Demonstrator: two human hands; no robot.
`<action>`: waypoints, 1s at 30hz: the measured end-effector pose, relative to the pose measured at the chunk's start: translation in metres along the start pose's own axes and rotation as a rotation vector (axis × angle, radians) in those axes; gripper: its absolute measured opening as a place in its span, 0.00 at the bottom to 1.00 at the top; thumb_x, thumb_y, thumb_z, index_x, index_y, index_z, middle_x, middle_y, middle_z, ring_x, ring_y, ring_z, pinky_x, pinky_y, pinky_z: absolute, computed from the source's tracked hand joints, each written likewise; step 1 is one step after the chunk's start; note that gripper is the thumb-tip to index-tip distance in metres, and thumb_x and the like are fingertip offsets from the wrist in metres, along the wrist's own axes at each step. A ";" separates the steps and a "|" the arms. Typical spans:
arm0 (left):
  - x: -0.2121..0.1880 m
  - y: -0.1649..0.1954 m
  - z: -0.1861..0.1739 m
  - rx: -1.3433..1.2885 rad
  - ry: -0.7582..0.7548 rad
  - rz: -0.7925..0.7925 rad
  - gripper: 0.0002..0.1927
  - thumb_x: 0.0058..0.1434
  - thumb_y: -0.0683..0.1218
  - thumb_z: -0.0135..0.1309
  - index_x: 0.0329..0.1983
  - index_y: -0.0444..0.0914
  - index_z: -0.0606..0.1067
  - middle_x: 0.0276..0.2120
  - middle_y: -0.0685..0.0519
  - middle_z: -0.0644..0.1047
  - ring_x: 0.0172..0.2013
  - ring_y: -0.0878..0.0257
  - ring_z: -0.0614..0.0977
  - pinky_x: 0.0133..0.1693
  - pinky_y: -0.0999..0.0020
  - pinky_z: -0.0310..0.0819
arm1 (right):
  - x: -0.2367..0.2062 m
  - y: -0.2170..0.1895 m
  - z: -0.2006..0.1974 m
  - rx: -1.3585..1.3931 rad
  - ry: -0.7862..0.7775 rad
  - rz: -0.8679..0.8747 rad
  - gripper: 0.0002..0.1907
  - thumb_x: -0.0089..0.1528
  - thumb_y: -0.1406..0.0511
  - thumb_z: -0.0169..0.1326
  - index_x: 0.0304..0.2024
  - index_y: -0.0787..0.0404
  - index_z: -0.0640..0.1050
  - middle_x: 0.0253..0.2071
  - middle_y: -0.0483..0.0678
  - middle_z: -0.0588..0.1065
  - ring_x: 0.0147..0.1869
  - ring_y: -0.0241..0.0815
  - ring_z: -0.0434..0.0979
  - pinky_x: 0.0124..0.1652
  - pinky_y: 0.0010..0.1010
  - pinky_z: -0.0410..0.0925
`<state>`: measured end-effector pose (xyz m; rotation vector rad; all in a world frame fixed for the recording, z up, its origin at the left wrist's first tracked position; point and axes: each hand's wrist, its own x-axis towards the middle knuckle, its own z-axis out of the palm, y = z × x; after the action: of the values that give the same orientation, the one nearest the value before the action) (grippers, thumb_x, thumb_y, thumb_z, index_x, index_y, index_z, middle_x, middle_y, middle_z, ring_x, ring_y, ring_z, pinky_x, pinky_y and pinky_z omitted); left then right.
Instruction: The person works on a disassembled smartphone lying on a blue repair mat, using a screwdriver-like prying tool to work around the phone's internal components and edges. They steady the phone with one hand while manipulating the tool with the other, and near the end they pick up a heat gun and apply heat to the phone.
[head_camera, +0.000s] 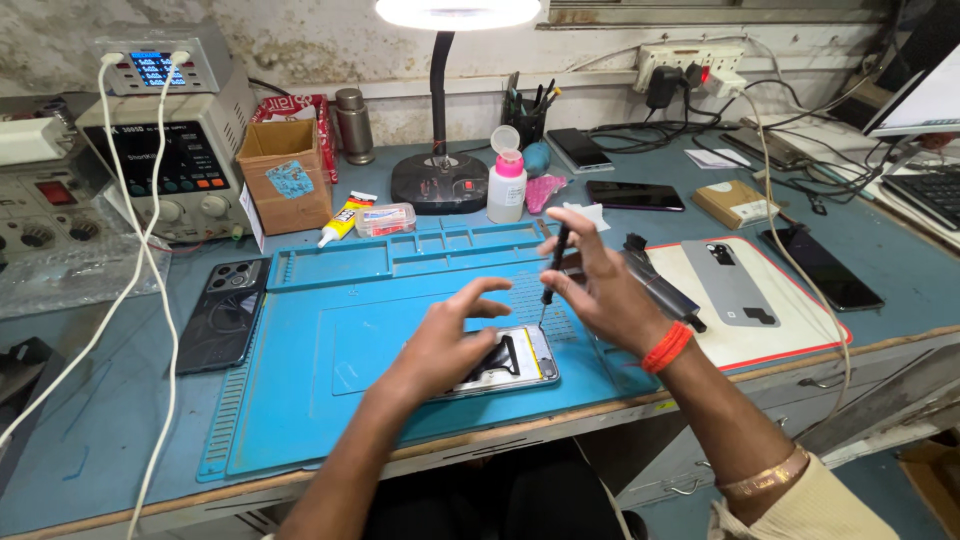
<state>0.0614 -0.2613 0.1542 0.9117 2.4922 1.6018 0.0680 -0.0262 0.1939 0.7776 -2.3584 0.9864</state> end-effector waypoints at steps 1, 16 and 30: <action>-0.006 -0.002 -0.006 -0.002 0.016 -0.003 0.28 0.57 0.39 0.52 0.63 0.44 0.70 0.50 0.47 0.83 0.53 0.53 0.84 0.51 0.59 0.78 | -0.001 -0.001 0.000 0.085 -0.035 -0.087 0.33 0.66 0.74 0.56 0.70 0.57 0.58 0.46 0.58 0.76 0.47 0.49 0.83 0.43 0.36 0.77; -0.077 -0.022 -0.049 0.245 0.082 -0.181 0.38 0.50 0.60 0.66 0.64 0.50 0.70 0.57 0.53 0.80 0.61 0.54 0.74 0.62 0.55 0.64 | 0.001 -0.018 0.003 -0.086 0.031 0.257 0.36 0.61 0.69 0.63 0.68 0.51 0.64 0.37 0.51 0.82 0.42 0.42 0.87 0.41 0.32 0.79; -0.078 -0.031 -0.050 0.260 0.103 -0.155 0.43 0.50 0.60 0.66 0.68 0.50 0.65 0.58 0.52 0.78 0.62 0.51 0.73 0.63 0.53 0.64 | -0.002 -0.012 0.007 0.099 -0.076 0.035 0.35 0.64 0.72 0.55 0.71 0.52 0.59 0.49 0.53 0.79 0.48 0.43 0.84 0.46 0.34 0.77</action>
<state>0.0951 -0.3493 0.1305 0.6508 2.8115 1.3341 0.0760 -0.0374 0.1940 0.8279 -2.4104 1.1142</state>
